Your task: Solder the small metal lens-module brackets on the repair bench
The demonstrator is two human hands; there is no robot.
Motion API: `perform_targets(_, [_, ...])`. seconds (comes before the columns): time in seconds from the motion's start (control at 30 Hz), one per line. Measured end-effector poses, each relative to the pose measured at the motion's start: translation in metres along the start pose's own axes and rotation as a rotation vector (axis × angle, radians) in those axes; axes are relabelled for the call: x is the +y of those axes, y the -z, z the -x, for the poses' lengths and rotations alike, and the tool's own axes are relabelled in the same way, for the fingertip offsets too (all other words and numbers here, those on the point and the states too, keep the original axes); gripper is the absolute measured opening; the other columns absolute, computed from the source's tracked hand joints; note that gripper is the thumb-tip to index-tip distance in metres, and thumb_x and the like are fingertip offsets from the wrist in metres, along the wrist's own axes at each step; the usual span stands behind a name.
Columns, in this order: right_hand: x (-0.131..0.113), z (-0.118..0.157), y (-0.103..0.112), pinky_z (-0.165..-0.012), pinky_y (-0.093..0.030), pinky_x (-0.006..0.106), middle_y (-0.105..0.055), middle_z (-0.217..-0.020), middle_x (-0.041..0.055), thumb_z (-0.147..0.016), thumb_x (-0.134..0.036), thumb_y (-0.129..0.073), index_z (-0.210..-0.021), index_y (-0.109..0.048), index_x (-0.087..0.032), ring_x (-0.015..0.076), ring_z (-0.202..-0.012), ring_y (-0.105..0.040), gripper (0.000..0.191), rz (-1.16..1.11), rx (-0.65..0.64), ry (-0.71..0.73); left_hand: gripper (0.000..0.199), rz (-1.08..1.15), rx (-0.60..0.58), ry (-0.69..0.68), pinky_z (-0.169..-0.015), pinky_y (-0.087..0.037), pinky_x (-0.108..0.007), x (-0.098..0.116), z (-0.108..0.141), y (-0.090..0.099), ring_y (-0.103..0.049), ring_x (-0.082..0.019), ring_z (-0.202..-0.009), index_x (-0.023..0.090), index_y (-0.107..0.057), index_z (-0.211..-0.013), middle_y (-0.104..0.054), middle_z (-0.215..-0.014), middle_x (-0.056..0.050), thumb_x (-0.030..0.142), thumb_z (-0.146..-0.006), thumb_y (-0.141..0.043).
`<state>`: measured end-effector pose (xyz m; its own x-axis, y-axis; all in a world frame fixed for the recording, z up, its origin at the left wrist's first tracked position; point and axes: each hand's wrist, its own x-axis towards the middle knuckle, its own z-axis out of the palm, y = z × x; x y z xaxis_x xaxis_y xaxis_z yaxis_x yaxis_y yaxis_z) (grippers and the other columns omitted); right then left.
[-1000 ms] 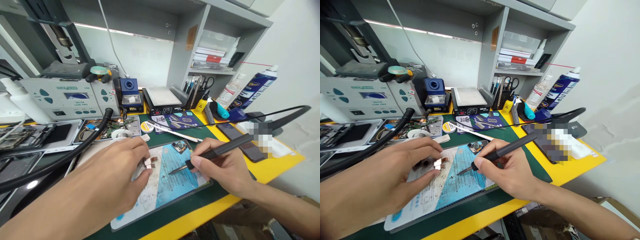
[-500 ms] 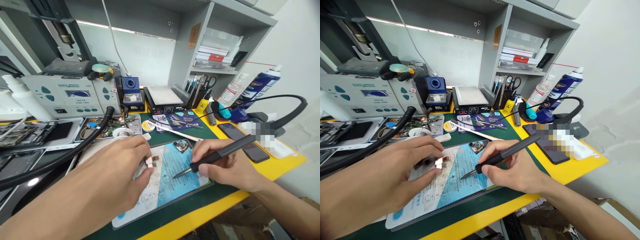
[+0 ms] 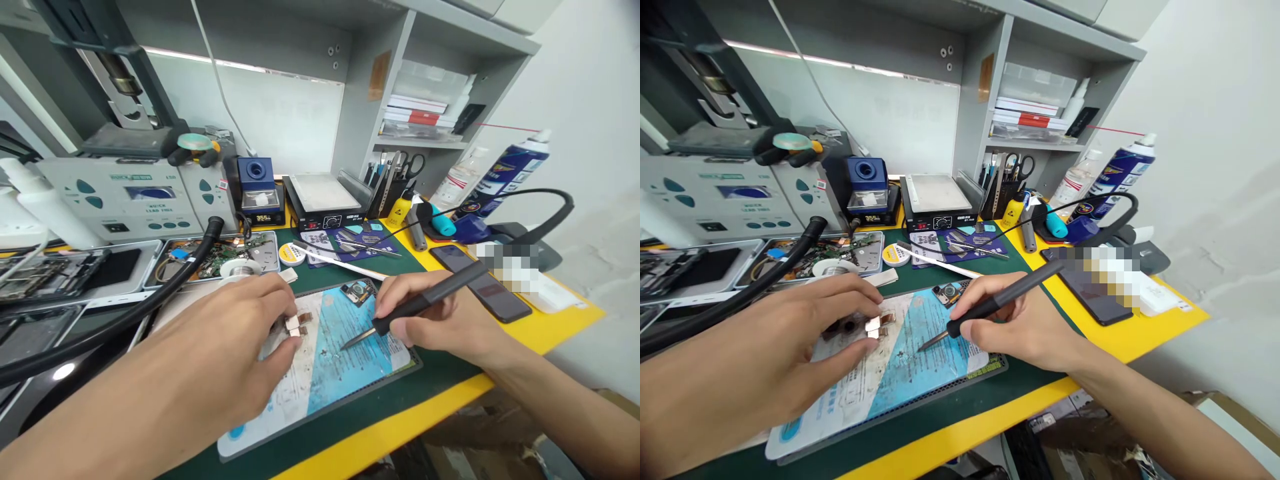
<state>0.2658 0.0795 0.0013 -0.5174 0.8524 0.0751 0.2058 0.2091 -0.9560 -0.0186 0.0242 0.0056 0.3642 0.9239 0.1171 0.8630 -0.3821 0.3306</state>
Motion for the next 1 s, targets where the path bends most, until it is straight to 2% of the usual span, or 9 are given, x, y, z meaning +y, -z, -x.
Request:
perform_targets(0.17, [0.0028,-0.0023,0.0009,-0.049,-0.035,0.024,-0.070,-0.079,0.0045,-0.076,-0.022,-0.083,-0.083,-0.085,-0.022,0.0129,-0.059,-0.052,0.008,-0.040,-0.049,-0.066,0.037,-0.006,-0.003,0.020,-0.087,-0.061,-0.057,-0.0012,0.0008,-0.0009,-0.070,-0.032,-0.104,0.031,-0.074,-0.109,-0.072,-0.118,-0.006,0.053,-0.097,-0.047])
perform_targets(0.37, [-0.0001,-0.0069,-0.0063,-0.056,-0.044,0.023,-0.074,-0.082,0.0056,-0.076,-0.022,-0.087,-0.086,-0.087,-0.023,0.0154,-0.069,-0.060,0.010,-0.060,-0.058,-0.072,0.035,-0.024,0.032,0.002,-0.087,-0.061,-0.056,-0.0051,0.0020,-0.0040,-0.070,-0.031,-0.105,0.033,-0.072,-0.112,-0.071,-0.123,-0.004,0.053,-0.098,-0.047])
perform_targets(0.57, [0.0045,-0.0065,-0.0005,-0.046,-0.037,0.020,-0.071,-0.075,0.0035,-0.076,-0.017,-0.083,-0.085,-0.085,-0.020,0.0091,-0.052,-0.051,0.010,-0.173,-0.071,-0.108,0.034,-0.018,0.032,0.000,-0.091,-0.060,-0.053,-0.0045,0.0022,-0.0029,-0.070,-0.029,-0.105,0.033,-0.072,-0.113,-0.071,-0.122,-0.004,0.053,-0.099,-0.047])
perform_targets(0.8, [0.0024,-0.0066,-0.0008,-0.049,-0.040,0.020,-0.070,-0.076,0.0034,-0.074,-0.013,-0.082,-0.083,-0.083,-0.019,0.0097,-0.056,-0.053,0.011,-0.171,-0.092,-0.094,0.032,-0.005,0.037,0.007,-0.092,-0.059,-0.052,-0.0012,0.0011,-0.0036,-0.070,-0.028,-0.100,0.030,-0.073,-0.106,-0.071,-0.116,-0.005,0.049,-0.097,-0.048])
perform_targets(1.0, [0.0032,-0.0080,-0.0028,-0.044,-0.039,0.018,-0.069,-0.073,0.0025,-0.075,-0.016,-0.083,-0.084,-0.084,-0.018,0.0077,-0.050,-0.052,0.010,-0.159,-0.080,-0.111,0.033,-0.003,0.023,-0.003,-0.094,-0.058,-0.054,-0.0022,0.0013,-0.0016,-0.070,-0.029,-0.101,0.031,-0.074,-0.108,-0.071,-0.117,-0.005,0.050,-0.097,-0.049])
